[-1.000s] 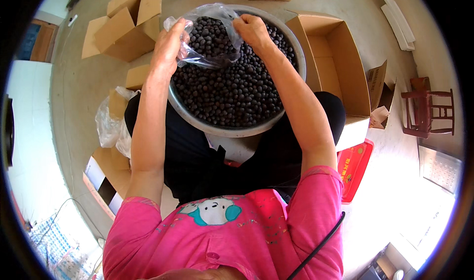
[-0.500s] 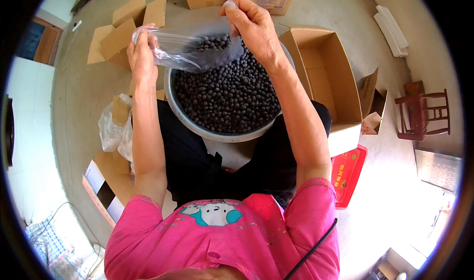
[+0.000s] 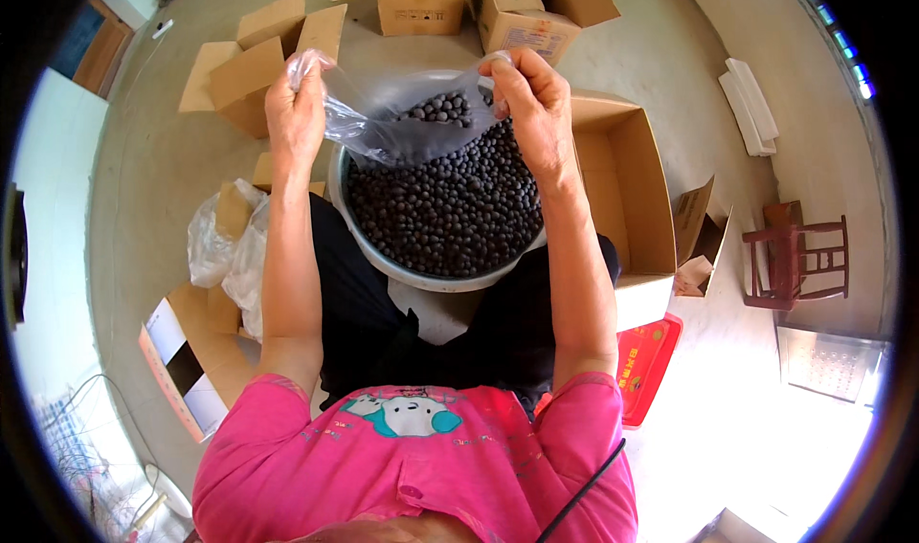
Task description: The person scoops dark round bulbs from a large metal bowl into a clear plastic bag using both hands. The person fills the bag, sets it aside, and then repeats the process with a second bag.
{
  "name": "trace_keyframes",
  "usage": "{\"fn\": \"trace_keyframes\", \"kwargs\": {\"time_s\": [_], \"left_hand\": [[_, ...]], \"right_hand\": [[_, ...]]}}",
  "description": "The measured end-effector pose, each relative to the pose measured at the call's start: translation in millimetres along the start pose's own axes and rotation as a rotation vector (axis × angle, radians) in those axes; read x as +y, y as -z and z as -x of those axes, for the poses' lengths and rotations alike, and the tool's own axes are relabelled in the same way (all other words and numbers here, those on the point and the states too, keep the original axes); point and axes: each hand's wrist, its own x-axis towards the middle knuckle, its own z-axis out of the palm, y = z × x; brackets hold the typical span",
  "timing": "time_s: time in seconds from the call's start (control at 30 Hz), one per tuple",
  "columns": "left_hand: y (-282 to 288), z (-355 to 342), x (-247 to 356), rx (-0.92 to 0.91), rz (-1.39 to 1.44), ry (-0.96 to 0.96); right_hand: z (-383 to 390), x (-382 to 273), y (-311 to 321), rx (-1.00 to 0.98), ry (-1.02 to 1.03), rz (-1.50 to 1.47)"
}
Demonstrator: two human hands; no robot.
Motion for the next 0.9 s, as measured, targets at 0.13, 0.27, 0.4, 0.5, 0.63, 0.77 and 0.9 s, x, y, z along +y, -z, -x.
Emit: {"fn": "trace_keyframes", "kwargs": {"time_s": [0.13,0.27,0.4,0.5,0.63,0.77,0.9], "left_hand": [[-10,-1,-20,-0.186,-0.159,0.133],[-8,5,-13,-0.189,-0.242,0.111],[-3,1,25,-0.239,-0.010,0.071],[-7,2,70,-0.378,0.069,0.153],[-18,1,83,-0.520,0.013,0.052],[-41,1,85,-0.610,0.038,0.049],[-47,-9,55,-0.777,0.137,0.134]], "right_hand": [[-2,27,7,-0.044,-0.080,0.136],[-5,30,0,-0.067,-0.043,0.203],[1,9,-9,-0.095,0.011,0.121],[4,1,-9,-0.087,0.047,0.122],[6,5,-16,-0.142,0.324,0.072],[15,13,-29,-0.300,0.177,0.054],[8,31,-23,-0.194,-0.030,0.197]]}}
